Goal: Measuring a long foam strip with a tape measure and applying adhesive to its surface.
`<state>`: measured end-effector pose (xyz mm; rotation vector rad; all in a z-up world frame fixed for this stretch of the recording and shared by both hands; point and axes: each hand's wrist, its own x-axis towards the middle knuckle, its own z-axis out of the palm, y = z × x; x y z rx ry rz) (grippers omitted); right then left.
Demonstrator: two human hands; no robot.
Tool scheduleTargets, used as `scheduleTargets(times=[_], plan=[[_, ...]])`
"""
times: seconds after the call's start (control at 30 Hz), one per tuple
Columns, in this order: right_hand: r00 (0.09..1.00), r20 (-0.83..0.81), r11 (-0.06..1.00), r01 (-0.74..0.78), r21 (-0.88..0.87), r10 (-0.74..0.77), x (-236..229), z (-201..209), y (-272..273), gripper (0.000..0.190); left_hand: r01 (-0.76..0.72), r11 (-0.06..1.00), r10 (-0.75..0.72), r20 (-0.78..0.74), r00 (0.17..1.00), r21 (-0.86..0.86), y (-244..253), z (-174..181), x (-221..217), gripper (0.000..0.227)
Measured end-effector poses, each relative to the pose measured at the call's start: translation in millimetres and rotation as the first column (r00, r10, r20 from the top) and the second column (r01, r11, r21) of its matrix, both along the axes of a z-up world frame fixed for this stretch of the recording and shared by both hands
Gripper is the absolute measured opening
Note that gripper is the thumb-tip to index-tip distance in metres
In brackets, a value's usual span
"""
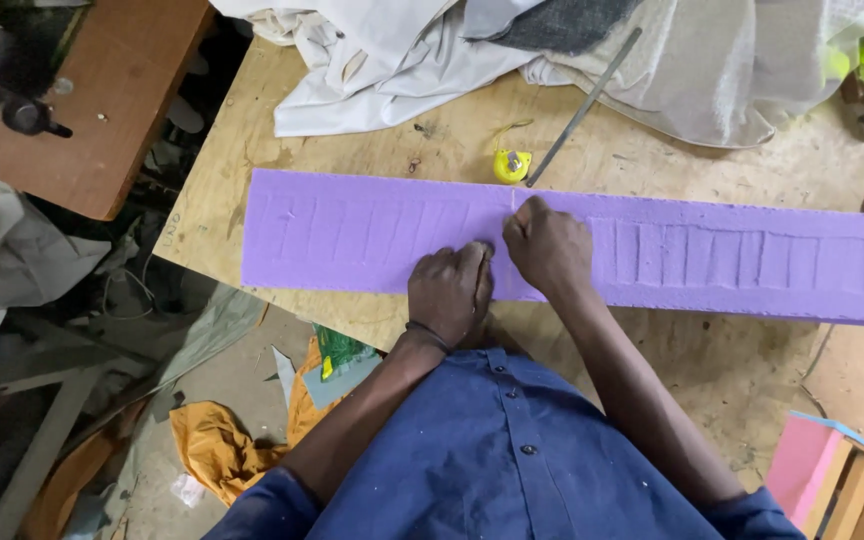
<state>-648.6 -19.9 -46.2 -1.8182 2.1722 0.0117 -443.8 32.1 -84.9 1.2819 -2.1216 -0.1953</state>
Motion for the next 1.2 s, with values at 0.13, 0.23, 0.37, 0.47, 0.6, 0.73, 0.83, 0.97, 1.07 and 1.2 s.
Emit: scheduleTargets(times=[0.13, 0.23, 0.37, 0.47, 0.6, 0.73, 0.83, 0.97, 1.07, 1.2], plan=[[0.958, 0.274, 0.989, 0.113, -0.091, -0.084, -10, 24, -14, 0.045, -0.018, 1.000, 0.018, 0.005, 1.000, -0.020, 2, -8, 4, 0.024], [0.992, 0.122, 0.991, 0.060, -0.123, -0.045, -13, 11, -30, 0.044, -0.018, 0.999, 0.018, 0.000, 1.000, -0.031, 2, -15, 2, 0.023], [0.988, -0.135, 0.986, -0.098, -0.137, 0.079, 0, -25, -38, 0.043, -0.027, 0.999, 0.027, 0.008, 1.000, -0.043, 3, -1, 1, 0.027], [0.986, -0.120, 0.990, -0.125, -0.071, 0.116, -9, -25, -50, 0.045, -0.015, 0.999, 0.015, -0.005, 1.000, -0.043, 1, -2, -1, 0.028], [0.992, -0.016, 0.991, -0.127, -0.052, 0.126, -27, -23, -56, 0.049, -0.021, 0.997, 0.021, 0.011, 1.000, -0.071, 0, -2, -1, 0.025], [0.869, 0.492, 0.994, 0.094, -0.059, -0.053, -30, 16, -22, 0.034, -0.031, 0.996, 0.033, 0.012, 0.999, -0.087, 1, -11, -1, 0.026], [0.891, 0.443, 0.988, 0.140, -0.071, -0.094, -25, 18, 20, 0.037, -0.037, 0.995, 0.036, -0.015, 0.999, -0.093, 2, -9, 0, 0.026], [0.991, 0.133, 0.993, 0.040, -0.111, -0.025, 11, 14, 47, 0.058, -0.048, 0.994, 0.045, -0.035, 0.998, -0.095, 5, -14, -2, 0.027], [0.994, -0.082, 0.986, -0.083, -0.144, 0.071, 20, -3, 43, 0.040, -0.060, 0.994, 0.056, -0.055, 0.997, -0.088, 3, -6, -4, 0.028], [0.986, -0.095, 0.974, -0.153, -0.169, 0.138, -3, -11, 37, 0.033, -0.043, 0.998, 0.045, 0.032, 0.998, -0.051, 6, -3, 2, 0.026]])
